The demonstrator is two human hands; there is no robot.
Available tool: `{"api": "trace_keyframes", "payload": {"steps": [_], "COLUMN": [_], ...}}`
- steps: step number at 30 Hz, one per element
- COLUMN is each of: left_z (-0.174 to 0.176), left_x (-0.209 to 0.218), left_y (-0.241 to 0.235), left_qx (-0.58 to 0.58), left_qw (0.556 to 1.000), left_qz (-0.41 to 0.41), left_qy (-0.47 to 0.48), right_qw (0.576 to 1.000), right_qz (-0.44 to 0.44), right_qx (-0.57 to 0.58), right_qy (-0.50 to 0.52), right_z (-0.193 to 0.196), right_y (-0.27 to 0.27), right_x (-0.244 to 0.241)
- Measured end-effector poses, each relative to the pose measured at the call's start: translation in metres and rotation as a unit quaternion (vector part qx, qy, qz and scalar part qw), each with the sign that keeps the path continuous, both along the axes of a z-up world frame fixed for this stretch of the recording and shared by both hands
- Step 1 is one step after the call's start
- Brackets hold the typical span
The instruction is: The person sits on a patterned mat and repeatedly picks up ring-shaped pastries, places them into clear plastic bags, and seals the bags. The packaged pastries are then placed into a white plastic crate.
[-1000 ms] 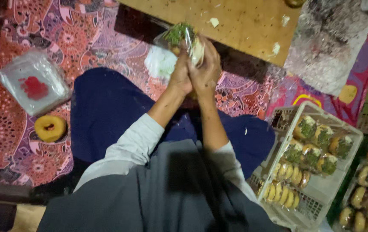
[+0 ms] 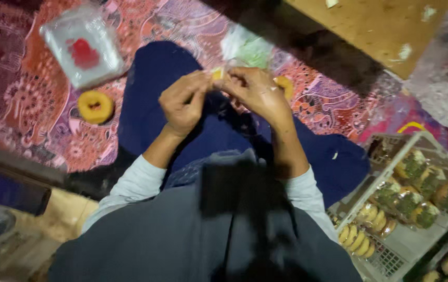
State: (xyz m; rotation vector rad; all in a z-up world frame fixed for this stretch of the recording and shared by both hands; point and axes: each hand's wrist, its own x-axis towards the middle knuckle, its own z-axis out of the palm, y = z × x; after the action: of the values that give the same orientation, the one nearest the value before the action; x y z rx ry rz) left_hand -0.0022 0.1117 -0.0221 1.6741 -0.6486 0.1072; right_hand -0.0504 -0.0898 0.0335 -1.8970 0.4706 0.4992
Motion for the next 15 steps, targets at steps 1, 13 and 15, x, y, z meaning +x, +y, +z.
{"api": "trace_keyframes", "payload": {"steps": [1,13,15], "left_z": [-0.005,-0.037,-0.033], "left_x": [-0.006,-0.005,-0.001], "left_y": [0.014,0.074,0.068], "left_qx": [-0.027,-0.162,-0.102], "left_qw": [0.996,0.937,0.956], "left_qz": [0.028,0.123,0.121], "left_qy": [0.077,0.283,0.249], "right_qw": [0.995,0.883,0.835], "right_qz": [-0.003,0.108,0.131], "right_qx": [-0.058,-0.147,-0.180], "right_qy": [-0.083,-0.432,-0.503], "right_z": [0.006,0.003,-0.002], "right_y": [0.014,0.102,0.106], "right_x": [0.000,0.035,0.040]}}
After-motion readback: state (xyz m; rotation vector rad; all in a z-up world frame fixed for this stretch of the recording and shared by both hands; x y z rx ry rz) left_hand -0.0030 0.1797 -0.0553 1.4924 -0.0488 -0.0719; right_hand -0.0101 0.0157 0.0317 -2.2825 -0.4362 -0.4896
